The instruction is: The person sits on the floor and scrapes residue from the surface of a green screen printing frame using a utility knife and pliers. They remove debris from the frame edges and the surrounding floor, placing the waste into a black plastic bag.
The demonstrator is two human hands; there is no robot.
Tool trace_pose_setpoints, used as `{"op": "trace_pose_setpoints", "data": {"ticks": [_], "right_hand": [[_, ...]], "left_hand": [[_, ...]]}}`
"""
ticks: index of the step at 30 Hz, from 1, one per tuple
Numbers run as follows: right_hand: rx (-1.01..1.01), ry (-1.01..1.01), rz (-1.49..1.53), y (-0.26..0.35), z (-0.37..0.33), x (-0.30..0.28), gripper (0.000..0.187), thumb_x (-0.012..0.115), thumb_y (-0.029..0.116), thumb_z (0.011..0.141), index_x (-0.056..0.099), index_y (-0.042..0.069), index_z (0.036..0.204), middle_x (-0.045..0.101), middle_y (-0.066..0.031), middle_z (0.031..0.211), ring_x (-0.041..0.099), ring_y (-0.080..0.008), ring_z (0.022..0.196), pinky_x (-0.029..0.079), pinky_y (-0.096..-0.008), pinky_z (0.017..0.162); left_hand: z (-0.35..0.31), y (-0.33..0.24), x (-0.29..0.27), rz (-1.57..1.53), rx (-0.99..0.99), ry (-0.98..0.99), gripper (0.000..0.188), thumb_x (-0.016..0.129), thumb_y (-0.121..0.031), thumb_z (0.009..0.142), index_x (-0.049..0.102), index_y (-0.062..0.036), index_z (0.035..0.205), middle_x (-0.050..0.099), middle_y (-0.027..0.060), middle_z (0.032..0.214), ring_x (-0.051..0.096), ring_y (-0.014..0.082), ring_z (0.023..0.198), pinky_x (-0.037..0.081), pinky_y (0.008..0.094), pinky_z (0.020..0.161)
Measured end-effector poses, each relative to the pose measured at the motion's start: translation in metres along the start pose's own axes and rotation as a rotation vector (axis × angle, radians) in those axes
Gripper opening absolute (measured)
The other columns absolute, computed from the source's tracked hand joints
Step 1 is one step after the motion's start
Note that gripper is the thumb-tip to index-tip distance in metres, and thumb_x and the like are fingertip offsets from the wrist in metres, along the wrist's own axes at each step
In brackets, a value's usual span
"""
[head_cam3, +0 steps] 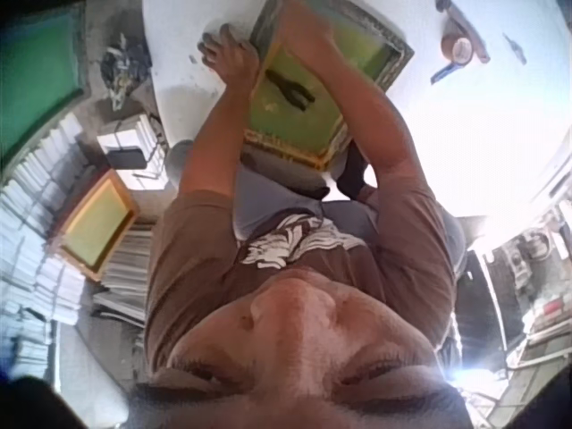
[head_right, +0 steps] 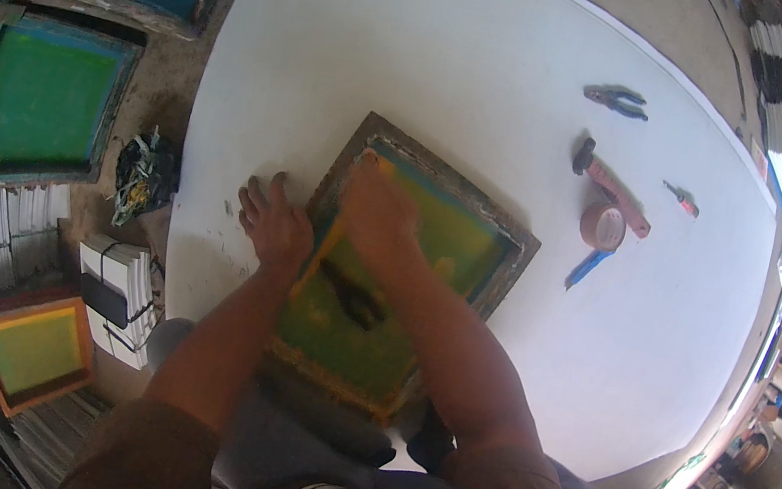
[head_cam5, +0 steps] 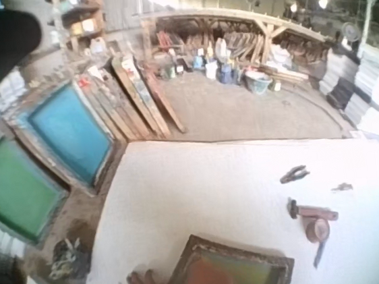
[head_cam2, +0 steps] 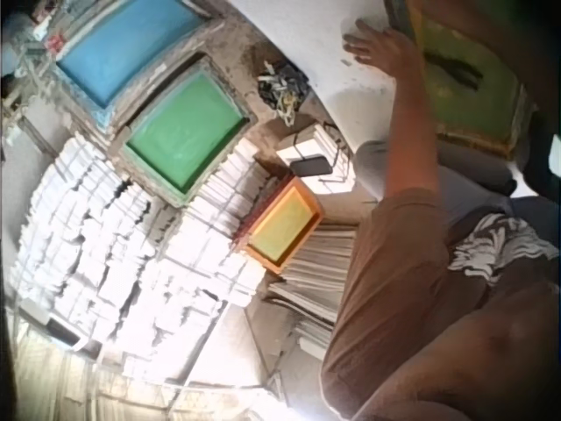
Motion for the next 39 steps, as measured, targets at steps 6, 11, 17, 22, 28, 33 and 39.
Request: {"op": "trace_pose_setpoints", "data": {"ticks": [6,11,17,22,28,33,39], "right_hand": [[-0.019,0.222,-0.049,0.016,0.014,-0.013,0.053,0.049,0.010,0.097,0.046,-0.005,0.147,0.072,-0.0263,0.111,0.073,-0.0406,0.098,0.058,-0.0537,0.082],[-0.051,-0.018,-0.049,-0.015,0.021,0.021,0.053,0.049,0.009,0.098,0.046,-0.002,0.149,0.073,-0.0257,0.106,0.073,-0.0392,0.099,0.059,-0.0506,0.084],[-0.091,0.031,-0.018,-0.018,0.018,0.014,0.054,0.049,0.011,0.101,0.043,0.004,0.154,0.072,-0.0266,0.094,0.071,-0.0442,0.093,0.056,-0.0527,0.081],[-0.201,-0.124,0.037,-0.038,0.025,0.023,0.053,0.049,0.021,0.105,0.042,0.012,0.157,0.070,-0.0275,0.094,0.069,-0.0461,0.093,0.054,-0.0551,0.083],[-0.103,-0.061,0.085,-0.043,0.005,0.032,0.049,0.048,0.028,0.107,0.044,0.024,0.156,0.071,-0.0257,0.094,0.069,-0.0460,0.090,0.053,-0.0567,0.084],[-0.048,-0.078,0.047,-0.058,0.015,0.031,0.048,0.053,0.027,0.105,0.050,0.024,0.153,0.071,-0.0247,0.098,0.067,-0.0466,0.096,0.051,-0.0560,0.083],[-0.146,-0.272,0.071,-0.093,-0.013,0.030,0.050,0.058,0.024,0.102,0.050,0.022,0.152,0.069,-0.0214,0.102,0.068,-0.0448,0.093,0.052,-0.0547,0.082]], "left_hand": [[0.002,0.000,0.005,0.012,-0.047,0.043,0.061,0.055,-0.016,0.095,0.039,-0.0111,0.153,0.023,0.0283,0.163,0.015,0.0522,0.153,0.019,0.0670,0.120],[0.000,-0.007,0.000,-0.004,-0.036,0.065,0.060,0.055,-0.017,0.096,0.038,-0.0107,0.154,0.022,0.0285,0.163,0.013,0.0517,0.154,0.018,0.0676,0.121],[0.002,-0.001,0.002,0.006,-0.038,0.041,0.059,0.055,-0.017,0.096,0.040,-0.0094,0.153,0.023,0.0285,0.163,0.012,0.0511,0.155,0.018,0.0671,0.120],[0.001,-0.006,-0.002,0.004,-0.062,0.017,0.059,0.056,-0.019,0.095,0.042,-0.0111,0.152,0.026,0.0262,0.163,0.017,0.0489,0.154,0.022,0.0662,0.119],[0.001,0.001,0.000,0.007,-0.067,-0.014,0.059,0.056,-0.023,0.095,0.043,-0.0114,0.151,0.027,0.0253,0.163,0.020,0.0476,0.154,0.023,0.0656,0.119],[0.000,-0.004,-0.001,0.005,-0.066,0.003,0.060,0.056,-0.023,0.095,0.042,-0.0120,0.152,0.027,0.0251,0.163,0.019,0.0472,0.154,0.023,0.0652,0.120],[-0.001,-0.001,0.001,-0.037,-0.085,0.042,0.059,0.052,-0.021,0.095,0.040,-0.0123,0.153,0.022,0.0266,0.164,0.012,0.0488,0.156,0.018,0.0667,0.122]]}}
Point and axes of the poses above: each hand's wrist, its own z-axis towards the middle knuckle, its own x-axis out of the palm, y = z × x, the point moved 6 cm from there along z, towards the middle knuckle
